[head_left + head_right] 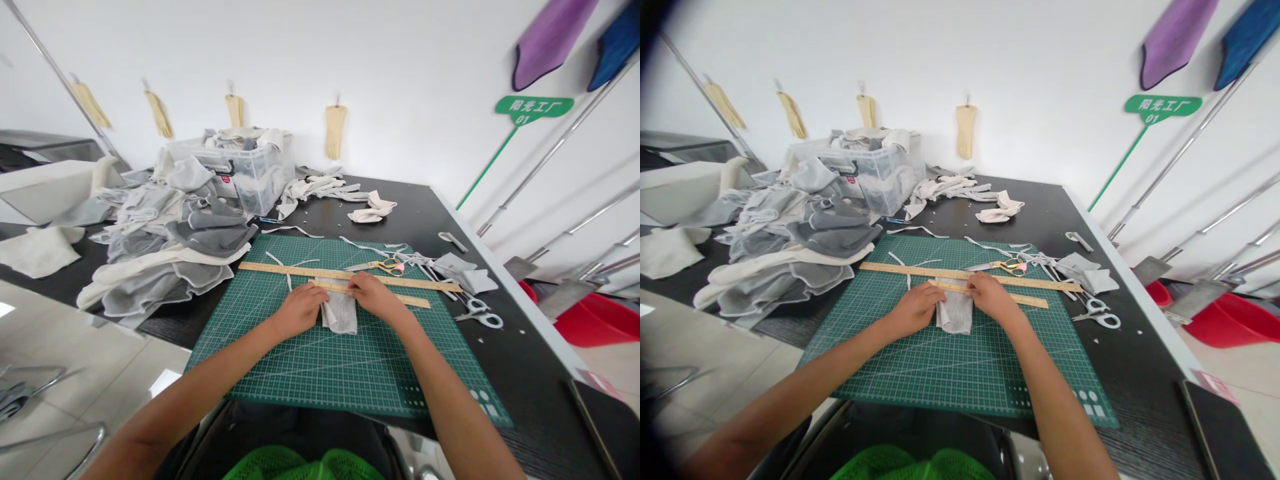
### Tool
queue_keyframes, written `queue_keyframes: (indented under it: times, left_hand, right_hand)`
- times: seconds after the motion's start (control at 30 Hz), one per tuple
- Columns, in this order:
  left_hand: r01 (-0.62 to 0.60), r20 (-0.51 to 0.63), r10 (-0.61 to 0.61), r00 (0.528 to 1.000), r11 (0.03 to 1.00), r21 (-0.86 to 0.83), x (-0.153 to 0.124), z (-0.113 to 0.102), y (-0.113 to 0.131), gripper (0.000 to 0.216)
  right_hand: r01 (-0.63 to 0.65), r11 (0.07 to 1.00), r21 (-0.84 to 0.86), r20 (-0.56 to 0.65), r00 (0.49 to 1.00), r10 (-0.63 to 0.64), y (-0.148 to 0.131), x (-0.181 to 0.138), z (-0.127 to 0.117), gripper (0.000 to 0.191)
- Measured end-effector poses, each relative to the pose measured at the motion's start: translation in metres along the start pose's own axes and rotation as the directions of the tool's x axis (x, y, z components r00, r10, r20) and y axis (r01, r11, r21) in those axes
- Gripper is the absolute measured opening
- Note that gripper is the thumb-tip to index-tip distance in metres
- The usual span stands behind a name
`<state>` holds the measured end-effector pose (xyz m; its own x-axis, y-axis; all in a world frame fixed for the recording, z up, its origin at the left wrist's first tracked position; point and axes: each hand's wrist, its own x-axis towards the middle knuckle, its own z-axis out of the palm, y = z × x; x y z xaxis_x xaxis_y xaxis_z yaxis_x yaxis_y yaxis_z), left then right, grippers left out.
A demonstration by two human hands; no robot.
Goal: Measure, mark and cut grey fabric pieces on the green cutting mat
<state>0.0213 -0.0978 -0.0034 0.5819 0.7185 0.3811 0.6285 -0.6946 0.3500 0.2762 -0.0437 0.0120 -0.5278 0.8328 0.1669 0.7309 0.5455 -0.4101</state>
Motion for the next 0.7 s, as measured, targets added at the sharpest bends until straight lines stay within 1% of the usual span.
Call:
queue_keyframes:
  times: [0.13, 0.3, 0.4, 0.5, 0.7]
  left_hand:
    - [-0.014, 0.018, 0.014, 1.0, 1.0, -0.004, 0.0006, 0.001, -0.0014, 0.03]
    - [0.019, -0.002, -0.019, 1.0, 0.999, -0.037, 0.0007, 0.0048, -0.0054, 0.033]
    - [0.027, 0.003, -0.027, 1.0, 0.999, -0.045, 0.0005, 0.0059, -0.007, 0.033]
    - [0.016, 0.011, -0.016, 1.0, 0.999, -0.051, 0.0005, 0.006, -0.0074, 0.033]
    - [0.031, 0.011, -0.03, 0.999, 0.997, -0.068, 0.0, 0.0046, -0.007, 0.032]
  right_hand:
    - [-0.012, 1.0, -0.025, -0.027, 1.0, 0.011, -0.0004, -0.0012, -0.0009, 0.003]
    - [0.014, 0.999, -0.042, -0.023, 1.0, -0.014, -0.0031, -0.0001, -0.003, 0.003]
    - [0.032, 0.999, -0.044, -0.014, 0.999, -0.033, -0.0041, 0.0006, -0.0014, 0.009]
    - [0.018, 0.999, -0.052, -0.028, 0.999, -0.02, -0.0033, 0.0001, 0.0012, 0.014]
    - [-0.007, 0.997, -0.082, -0.029, 1.0, 0.005, -0.0014, -0.0009, 0.0036, 0.013]
